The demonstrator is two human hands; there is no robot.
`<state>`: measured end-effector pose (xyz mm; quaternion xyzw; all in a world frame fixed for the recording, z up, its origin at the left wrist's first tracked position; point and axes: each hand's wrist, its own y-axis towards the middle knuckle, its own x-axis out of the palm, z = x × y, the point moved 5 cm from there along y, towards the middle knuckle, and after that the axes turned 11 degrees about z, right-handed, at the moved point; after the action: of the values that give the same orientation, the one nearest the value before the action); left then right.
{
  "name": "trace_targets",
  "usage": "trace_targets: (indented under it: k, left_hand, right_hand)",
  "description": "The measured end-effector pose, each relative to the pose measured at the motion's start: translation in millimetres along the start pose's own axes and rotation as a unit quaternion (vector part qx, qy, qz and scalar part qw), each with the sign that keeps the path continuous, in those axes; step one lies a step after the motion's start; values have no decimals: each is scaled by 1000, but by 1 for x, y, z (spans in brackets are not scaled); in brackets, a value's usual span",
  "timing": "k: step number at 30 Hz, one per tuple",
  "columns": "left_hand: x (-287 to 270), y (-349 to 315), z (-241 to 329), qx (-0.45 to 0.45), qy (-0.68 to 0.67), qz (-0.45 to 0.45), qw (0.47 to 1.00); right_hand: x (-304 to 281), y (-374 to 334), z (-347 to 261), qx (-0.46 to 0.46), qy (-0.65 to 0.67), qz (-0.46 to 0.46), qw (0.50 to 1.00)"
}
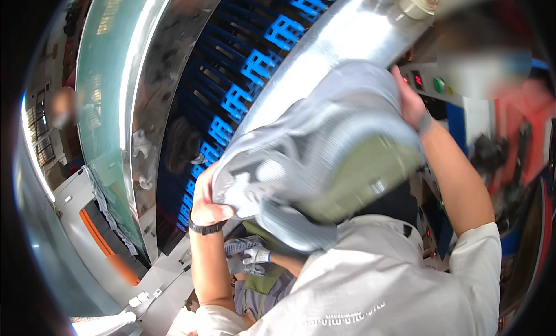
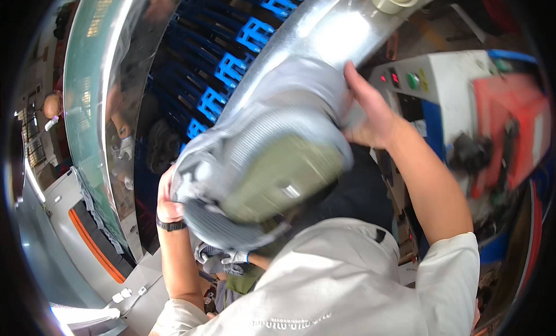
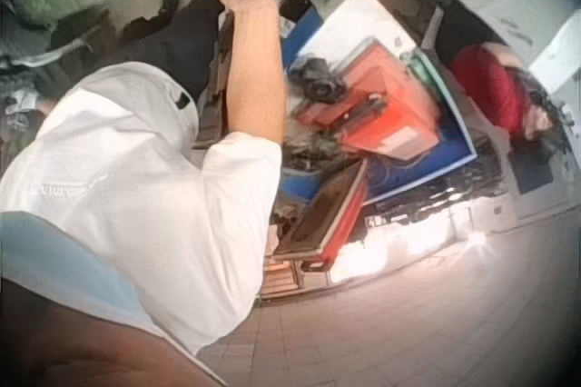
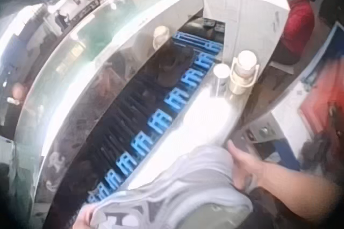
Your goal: The person repeatedly picks up gray sneakers from a conveyor belt and places them onto a nearby workbench. The action is continuous and repetitive, involving handling the shoes one at a time.
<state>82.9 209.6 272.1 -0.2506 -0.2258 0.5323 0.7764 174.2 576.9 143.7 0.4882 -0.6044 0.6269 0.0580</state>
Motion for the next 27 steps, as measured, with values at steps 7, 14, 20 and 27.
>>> trace_targets:
  k: [7, 14, 20, 27]
  left_hand:
    - [97, -30, 21, 178, 193, -275, 925]
    - [293, -85, 16, 286, 123, -347, 885]
    - [265, -81, -82, 185, 139, -336, 913]
    - [102, -69, -238, 27, 250, -68, 965]
  right_hand:
    - [0, -255, 123, -26, -6, -125, 992]
    - [-12, -399, 207, -319, 101, 62, 940]
    - [-168, -520, 293, -553, 287, 306, 719]
    - [-326, -619, 188, -480, -47, 707, 517]
